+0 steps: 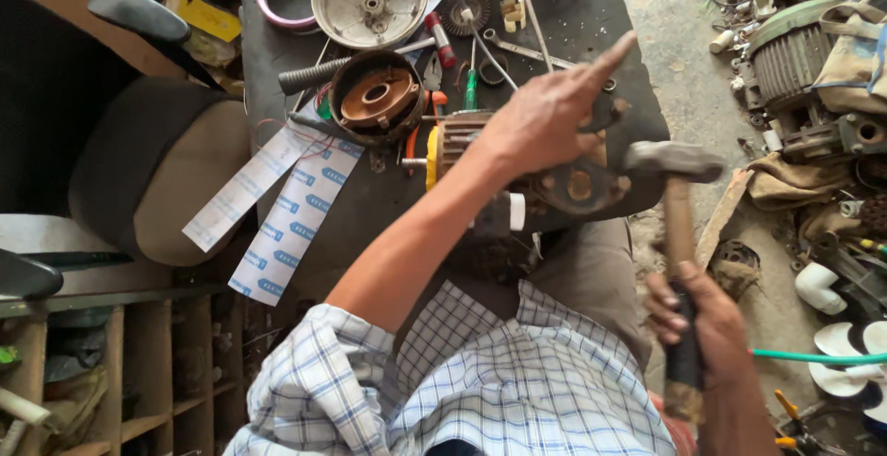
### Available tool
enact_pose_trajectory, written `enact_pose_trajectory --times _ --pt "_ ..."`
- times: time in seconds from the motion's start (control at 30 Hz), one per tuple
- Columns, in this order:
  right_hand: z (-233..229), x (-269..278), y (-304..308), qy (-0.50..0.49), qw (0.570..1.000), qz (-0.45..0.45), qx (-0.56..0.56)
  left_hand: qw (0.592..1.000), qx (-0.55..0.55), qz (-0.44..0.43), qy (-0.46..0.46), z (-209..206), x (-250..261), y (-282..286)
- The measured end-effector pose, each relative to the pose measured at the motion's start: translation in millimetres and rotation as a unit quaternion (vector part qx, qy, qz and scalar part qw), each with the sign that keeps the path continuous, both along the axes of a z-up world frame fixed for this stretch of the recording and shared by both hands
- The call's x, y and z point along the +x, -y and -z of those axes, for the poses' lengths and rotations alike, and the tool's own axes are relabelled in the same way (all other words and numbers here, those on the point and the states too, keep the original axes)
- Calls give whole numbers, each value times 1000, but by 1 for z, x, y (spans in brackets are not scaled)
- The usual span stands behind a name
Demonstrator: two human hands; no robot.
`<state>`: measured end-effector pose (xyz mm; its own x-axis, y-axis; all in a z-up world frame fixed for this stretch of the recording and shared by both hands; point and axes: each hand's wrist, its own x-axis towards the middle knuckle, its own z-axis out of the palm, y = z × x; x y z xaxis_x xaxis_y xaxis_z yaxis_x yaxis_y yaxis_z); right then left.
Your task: The person works on a disassembled electric motor on a cluttered workbench. They use a hammer to tap and adjust components, rotate the rotor, and handle a circular metal part, likely a fan or cover, before placing it on the motor.
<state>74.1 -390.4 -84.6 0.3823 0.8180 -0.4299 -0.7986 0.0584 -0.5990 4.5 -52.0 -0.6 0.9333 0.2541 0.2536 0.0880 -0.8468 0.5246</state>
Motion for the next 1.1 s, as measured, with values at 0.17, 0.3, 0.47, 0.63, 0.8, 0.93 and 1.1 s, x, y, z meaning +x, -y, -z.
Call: enact_pose_trajectory --times 0.17,0.3,0.47,0.63,0.8,0.93,1.1 --pt "-2 15 20 -13 996 74 50 1000 18 8 6 6 0 0" --pt "-5 -22 3 4 997 72 19 999 30 0 28 17 1 -1" --pt "-25 -41 -3 51 996 -54 -51 990 39 20 134 24 9 -5" --pt "-6 -15 9 -46 998 -31 22 999 26 1 20 19 5 -1" --pt "16 0 41 -122 988 23 90 998 31 14 55 13 4 1" --pt "11 -18 33 -22 993 88 71 998 29 16 53 10 1 -3" --pt "-19 -50 4 58 993 -51 -90 998 -47 10 -43 0 -3 -12"
